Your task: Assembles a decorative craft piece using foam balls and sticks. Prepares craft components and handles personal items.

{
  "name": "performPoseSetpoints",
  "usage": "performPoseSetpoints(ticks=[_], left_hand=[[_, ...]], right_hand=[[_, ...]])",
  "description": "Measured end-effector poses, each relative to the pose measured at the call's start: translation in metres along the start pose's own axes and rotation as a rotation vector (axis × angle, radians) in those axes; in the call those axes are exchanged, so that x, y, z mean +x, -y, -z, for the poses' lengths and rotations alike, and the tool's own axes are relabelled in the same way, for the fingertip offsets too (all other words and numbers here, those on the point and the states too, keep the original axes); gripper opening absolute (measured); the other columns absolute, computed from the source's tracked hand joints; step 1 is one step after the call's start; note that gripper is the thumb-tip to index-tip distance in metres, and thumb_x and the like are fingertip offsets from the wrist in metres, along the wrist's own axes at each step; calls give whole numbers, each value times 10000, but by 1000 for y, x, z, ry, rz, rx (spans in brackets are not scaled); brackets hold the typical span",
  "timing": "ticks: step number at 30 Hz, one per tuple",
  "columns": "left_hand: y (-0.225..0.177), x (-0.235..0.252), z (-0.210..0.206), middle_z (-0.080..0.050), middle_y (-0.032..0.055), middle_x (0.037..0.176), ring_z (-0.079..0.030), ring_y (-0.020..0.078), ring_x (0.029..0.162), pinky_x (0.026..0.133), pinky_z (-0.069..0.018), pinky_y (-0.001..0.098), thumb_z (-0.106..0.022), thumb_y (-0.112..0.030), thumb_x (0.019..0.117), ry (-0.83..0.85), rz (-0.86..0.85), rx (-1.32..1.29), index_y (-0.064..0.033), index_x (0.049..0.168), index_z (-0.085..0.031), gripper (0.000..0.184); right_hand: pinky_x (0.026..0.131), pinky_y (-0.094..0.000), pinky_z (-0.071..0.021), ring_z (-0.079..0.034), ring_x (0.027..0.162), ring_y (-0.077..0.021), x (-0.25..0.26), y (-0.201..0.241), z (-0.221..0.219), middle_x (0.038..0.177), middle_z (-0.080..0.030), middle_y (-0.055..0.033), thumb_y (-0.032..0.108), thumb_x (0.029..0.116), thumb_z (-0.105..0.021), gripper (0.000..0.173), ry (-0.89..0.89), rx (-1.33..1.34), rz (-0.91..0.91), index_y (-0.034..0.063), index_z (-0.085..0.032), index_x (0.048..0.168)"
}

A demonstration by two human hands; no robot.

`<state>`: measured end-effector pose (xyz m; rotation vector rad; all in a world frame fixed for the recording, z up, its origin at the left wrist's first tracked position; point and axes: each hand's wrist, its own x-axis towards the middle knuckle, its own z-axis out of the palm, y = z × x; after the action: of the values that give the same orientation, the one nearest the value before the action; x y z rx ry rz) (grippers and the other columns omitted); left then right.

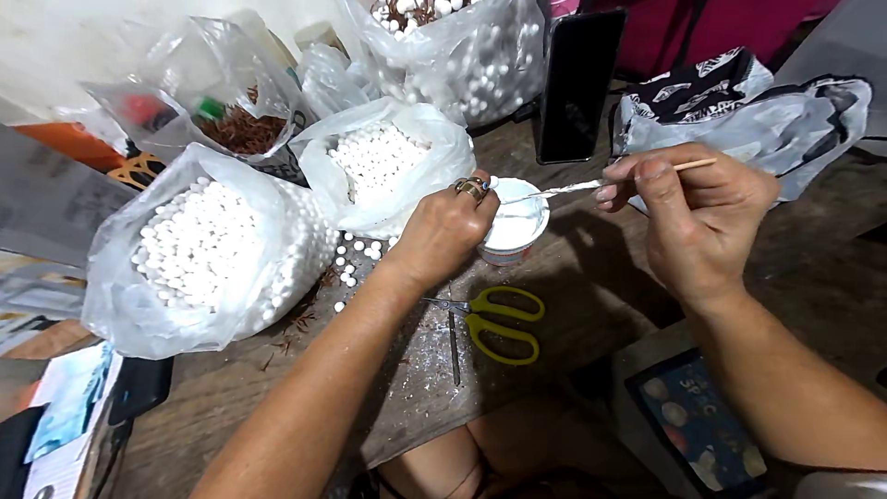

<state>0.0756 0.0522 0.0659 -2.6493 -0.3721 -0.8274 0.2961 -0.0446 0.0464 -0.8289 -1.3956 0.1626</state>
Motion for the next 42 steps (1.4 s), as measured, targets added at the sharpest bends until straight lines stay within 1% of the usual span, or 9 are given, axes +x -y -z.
performPoseSetpoints(ticks=[6,10,16,19,20,23,26,33,42], left_hand=[[1,-13,3,-679,242,891,-682,318,739,657,-554,369,-649,83,848,-129,233,-170,80,919,-733,110],[-3,-31,8,-670,122,858,-648,43,758,732,-548,152,-680,37,889,-311,626,-548,74,918,-731,69],[-4,-62,31,-694,-14,826,-674,7,682,685,-603,189,-661,100,899,-386,959,-933,35,938,-674,77],[-7,-82,37,-697,-14,853,-685,17,698,704,-618,207,-665,107,893,-427,1005,-948,37,943,-674,87],[-7,-90,38,-694,-11,866,-686,16,712,714,-618,207,-670,103,890,-447,1015,-926,40,946,-676,85],[-6,-115,38,-676,-8,868,-674,4,726,720,-607,188,-682,98,870,-549,993,-806,53,937,-683,80],[-1,-134,37,-667,6,882,-666,-6,757,729,-593,172,-687,83,869,-648,977,-676,70,941,-688,73],[8,-150,43,-643,28,866,-641,-22,731,690,-566,136,-685,65,867,-780,938,-472,82,934,-694,70],[2,-149,32,-650,103,848,-608,-1,737,690,-512,116,-690,34,873,-671,904,-395,83,906,-727,70]], right_hand=[[757,-194,-611,-693,806,20,-4,-2,2,912,-710,127,91,1045,-501,193,34,-50,-12,73,-685,987],[729,-173,-585,-659,754,34,-3,-16,-5,862,-690,103,116,1044,-517,198,131,-63,-143,36,-688,986],[667,-128,-502,-594,730,56,2,-26,-10,926,-690,23,182,1006,-610,184,312,-325,-344,49,-732,968],[779,-494,-500,-620,938,-334,4,-7,-3,1175,-625,-275,319,989,-641,463,307,-616,-182,-17,-656,1307],[823,-482,-495,-604,1003,-357,3,1,-4,1231,-589,-311,328,994,-633,514,276,-653,-86,-35,-611,1357],[882,-310,-521,-626,997,-204,-11,24,-27,1099,-646,-251,176,1000,-645,334,217,-515,198,-110,-665,1172],[841,-224,-539,-678,917,-111,-29,33,-71,919,-724,-142,108,982,-619,197,391,-382,237,-56,-719,941],[740,-527,-576,-732,805,-349,-28,-2,-158,899,-743,-196,47,972,-606,177,728,-425,44,-34,-757,1016],[774,-586,-529,-705,819,-408,-15,-21,-201,857,-712,-232,64,951,-643,154,865,-494,-96,-61,-721,997]])
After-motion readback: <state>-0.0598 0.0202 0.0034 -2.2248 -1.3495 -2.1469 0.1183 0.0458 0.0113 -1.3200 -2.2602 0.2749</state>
